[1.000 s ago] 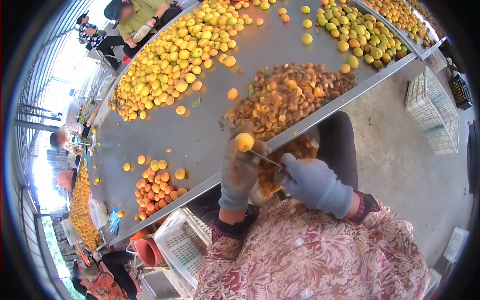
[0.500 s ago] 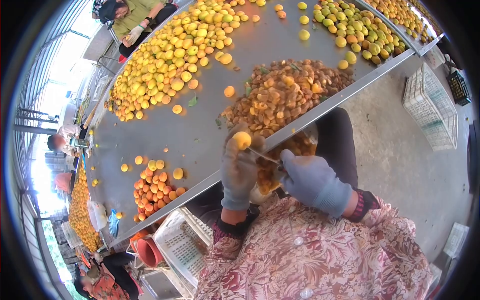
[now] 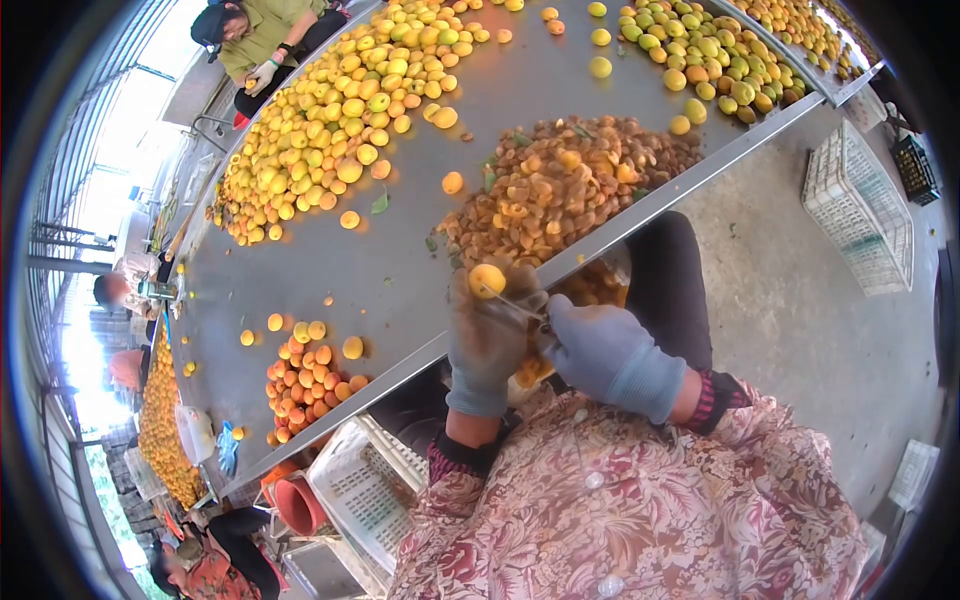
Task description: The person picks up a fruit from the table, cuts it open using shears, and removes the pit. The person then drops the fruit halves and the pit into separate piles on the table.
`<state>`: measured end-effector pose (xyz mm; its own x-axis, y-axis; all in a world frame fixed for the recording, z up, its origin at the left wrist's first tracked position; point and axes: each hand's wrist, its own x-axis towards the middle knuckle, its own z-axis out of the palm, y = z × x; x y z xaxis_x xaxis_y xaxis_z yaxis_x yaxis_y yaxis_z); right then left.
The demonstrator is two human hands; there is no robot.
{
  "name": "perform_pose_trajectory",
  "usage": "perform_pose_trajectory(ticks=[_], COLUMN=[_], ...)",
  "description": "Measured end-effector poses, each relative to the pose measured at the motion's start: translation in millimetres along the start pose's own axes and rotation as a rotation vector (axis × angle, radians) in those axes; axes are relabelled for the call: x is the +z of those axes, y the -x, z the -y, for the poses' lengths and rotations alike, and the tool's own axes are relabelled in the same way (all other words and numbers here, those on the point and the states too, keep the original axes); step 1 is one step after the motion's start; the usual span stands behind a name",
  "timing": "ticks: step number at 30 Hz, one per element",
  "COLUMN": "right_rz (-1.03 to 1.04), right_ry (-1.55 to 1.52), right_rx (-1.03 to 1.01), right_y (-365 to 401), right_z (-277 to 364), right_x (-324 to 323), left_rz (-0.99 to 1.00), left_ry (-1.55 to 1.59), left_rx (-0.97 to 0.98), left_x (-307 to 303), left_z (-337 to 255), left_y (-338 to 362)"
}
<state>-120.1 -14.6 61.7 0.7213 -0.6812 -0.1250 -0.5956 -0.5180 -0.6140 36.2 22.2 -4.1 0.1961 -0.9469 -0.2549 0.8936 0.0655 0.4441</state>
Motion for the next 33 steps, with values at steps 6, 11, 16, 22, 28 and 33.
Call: perform_pose_trajectory(ticks=[6,11,16,22,28,33], right_rz=[-0.035,-0.087,-0.086,-0.015,0.029,0.083], right_ry=[-0.002,0.009,0.03,0.039,-0.084,-0.112], right_rx=[0.012,-0.009,-0.047,-0.065,-0.01,0.011], right_y=[3,5,9,20,13,13], right_z=[2,5,2,8,0,3], right_x=[6,6,-12,-36,-31,-28], left_rz=[0.176,0.217,0.096,-0.075,-0.057,0.119], left_ry=[0.11,0.026,-0.197,-0.289,-0.579,-0.444], left_rx=[-0.084,-0.058,0.118,0.108,0.266,0.084], left_x=[1,8,-15,2,-2,5], left_z=[0,-2,-4,-13,-3,-14], left_y=[-1,2,-2,0,1,3])
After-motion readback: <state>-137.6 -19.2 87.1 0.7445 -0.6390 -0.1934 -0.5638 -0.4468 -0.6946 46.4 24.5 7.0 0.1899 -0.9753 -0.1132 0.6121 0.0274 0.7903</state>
